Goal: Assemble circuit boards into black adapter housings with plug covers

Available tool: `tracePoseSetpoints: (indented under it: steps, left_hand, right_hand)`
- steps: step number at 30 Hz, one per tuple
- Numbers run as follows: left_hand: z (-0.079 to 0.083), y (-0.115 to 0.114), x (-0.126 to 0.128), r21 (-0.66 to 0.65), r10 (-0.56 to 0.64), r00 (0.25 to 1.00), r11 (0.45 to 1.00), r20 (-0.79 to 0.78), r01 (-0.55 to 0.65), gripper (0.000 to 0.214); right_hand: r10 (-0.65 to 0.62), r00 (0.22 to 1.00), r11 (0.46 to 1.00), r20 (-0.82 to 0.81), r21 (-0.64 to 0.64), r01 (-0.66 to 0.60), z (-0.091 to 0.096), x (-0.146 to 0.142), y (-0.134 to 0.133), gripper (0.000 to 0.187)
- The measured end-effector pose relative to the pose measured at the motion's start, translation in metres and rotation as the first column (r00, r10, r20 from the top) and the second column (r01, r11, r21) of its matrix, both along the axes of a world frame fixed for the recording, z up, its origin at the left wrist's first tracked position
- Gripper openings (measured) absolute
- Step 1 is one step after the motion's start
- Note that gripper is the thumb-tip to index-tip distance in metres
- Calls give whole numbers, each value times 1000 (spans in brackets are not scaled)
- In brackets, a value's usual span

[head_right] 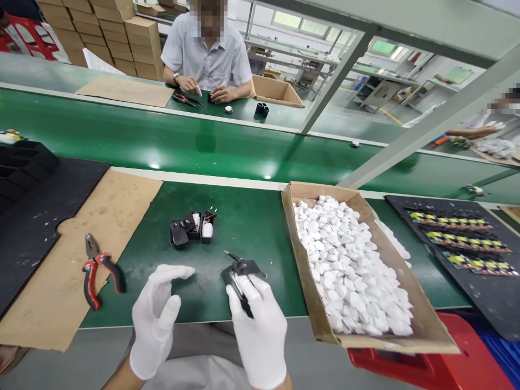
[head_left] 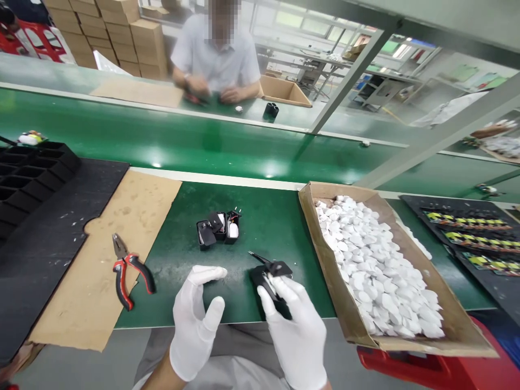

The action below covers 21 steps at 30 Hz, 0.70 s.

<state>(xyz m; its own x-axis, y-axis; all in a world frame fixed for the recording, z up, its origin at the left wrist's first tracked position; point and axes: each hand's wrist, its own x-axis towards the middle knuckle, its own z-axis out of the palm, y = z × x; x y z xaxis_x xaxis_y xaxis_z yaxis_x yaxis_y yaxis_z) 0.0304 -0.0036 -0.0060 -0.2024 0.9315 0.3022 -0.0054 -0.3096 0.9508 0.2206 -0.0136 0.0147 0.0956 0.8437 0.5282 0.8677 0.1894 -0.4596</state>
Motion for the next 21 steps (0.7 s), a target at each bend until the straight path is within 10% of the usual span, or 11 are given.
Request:
tracePoseSetpoints:
  steps: [11,21]
  left_hand:
    - [0,-3,-1,-22,11,1000,1000,-12,-11,18]
    - [-11,-5,1,-22,21,995,999,-102,-23,17]
  right_hand:
    - [-126,991,982,43,150,118,-42,3,-4,25]
    - [-33,992,985,119,174,12,-34,7,-1,24]
